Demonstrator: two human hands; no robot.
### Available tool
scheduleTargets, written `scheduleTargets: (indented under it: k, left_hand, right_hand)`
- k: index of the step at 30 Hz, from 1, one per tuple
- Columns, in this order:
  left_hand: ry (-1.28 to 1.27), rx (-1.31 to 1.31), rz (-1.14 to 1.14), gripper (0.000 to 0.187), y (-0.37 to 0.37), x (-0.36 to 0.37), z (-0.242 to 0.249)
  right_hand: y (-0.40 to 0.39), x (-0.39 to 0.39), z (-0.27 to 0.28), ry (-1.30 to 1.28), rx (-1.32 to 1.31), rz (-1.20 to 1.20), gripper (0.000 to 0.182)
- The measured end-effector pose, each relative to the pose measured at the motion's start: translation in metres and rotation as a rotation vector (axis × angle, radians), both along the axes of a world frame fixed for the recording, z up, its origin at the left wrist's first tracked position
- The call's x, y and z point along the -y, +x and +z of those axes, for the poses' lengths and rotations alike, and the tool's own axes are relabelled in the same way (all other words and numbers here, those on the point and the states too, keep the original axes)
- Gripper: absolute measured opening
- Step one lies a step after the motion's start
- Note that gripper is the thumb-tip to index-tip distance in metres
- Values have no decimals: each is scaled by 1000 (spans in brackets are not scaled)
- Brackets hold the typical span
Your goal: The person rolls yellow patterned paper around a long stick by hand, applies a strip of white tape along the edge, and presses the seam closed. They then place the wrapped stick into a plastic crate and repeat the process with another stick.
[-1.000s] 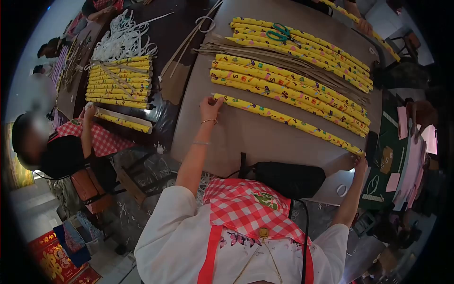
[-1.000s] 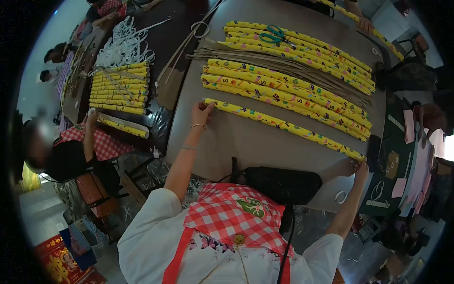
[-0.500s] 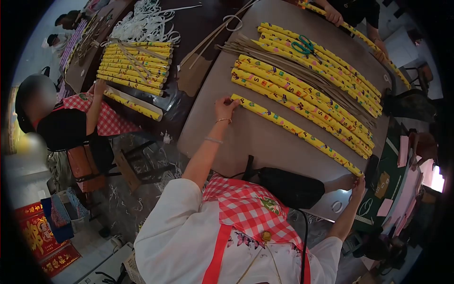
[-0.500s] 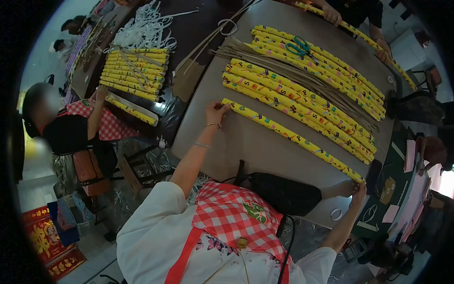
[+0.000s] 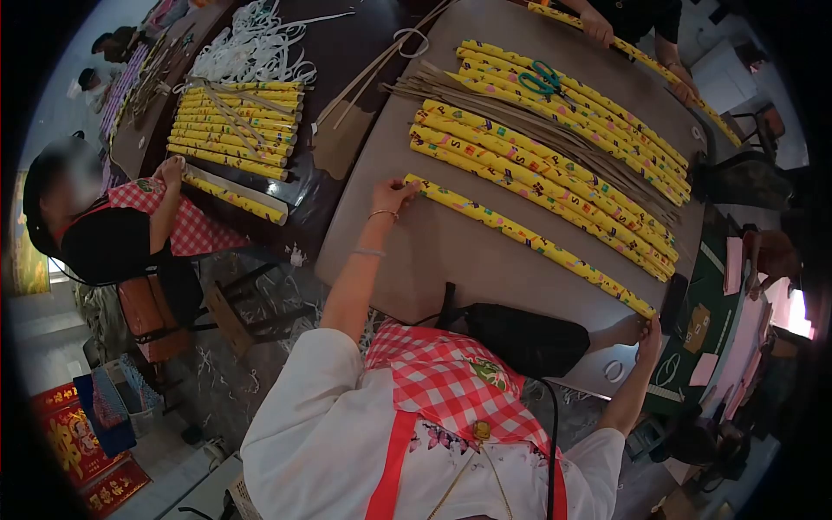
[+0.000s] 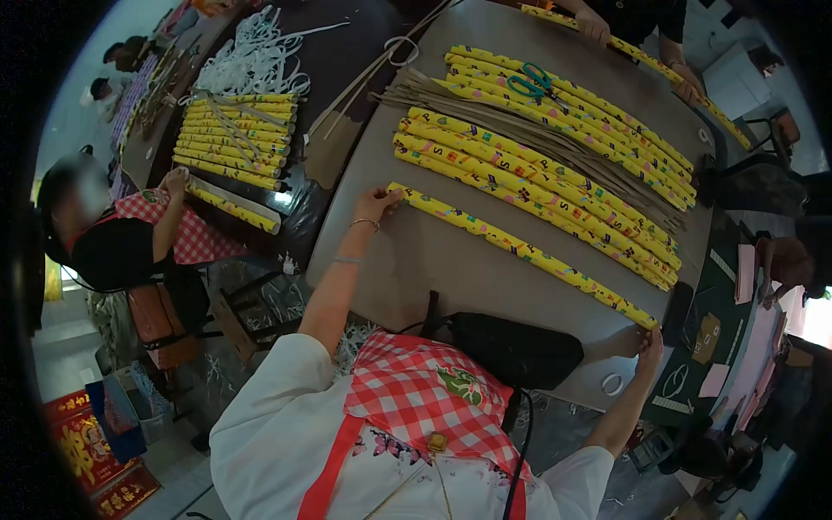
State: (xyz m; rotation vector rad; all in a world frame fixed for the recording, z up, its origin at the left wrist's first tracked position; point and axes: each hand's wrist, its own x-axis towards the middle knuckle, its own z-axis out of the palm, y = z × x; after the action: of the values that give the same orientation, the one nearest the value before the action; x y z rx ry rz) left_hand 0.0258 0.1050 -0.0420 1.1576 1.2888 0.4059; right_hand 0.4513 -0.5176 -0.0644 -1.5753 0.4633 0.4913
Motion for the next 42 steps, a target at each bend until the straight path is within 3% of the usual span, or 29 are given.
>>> scheduleTargets:
  k: [4, 13, 31, 36, 38, 39, 42]
  left_hand:
    - [19, -76, 6, 35, 4, 6, 12]
    - [114, 29, 69, 23, 5, 10, 0]
    - [-120, 230, 135, 38, -10, -1, -4]
    - [83, 80, -73, 35, -15, -2, -10]
    - [107, 98, -62, 30, -13, -9, 16]
    - [130, 110, -45, 26, -12, -12, 32]
    - [235, 139, -49, 26, 8, -49, 54]
  right_hand:
    - [-2, -5, 3, -12, 0, 36, 28]
    - [-2, -2, 3, -15, 16, 68, 26]
    - [5, 1, -10, -45, 7, 63, 32]
    - [4, -16, 2, -139, 50, -63, 34]
    - [-2, -33, 21, -200, 172, -18, 34]
    - [3, -39, 27, -64, 190, -15, 33]
    - [28, -63, 44, -37, 210, 9, 32]
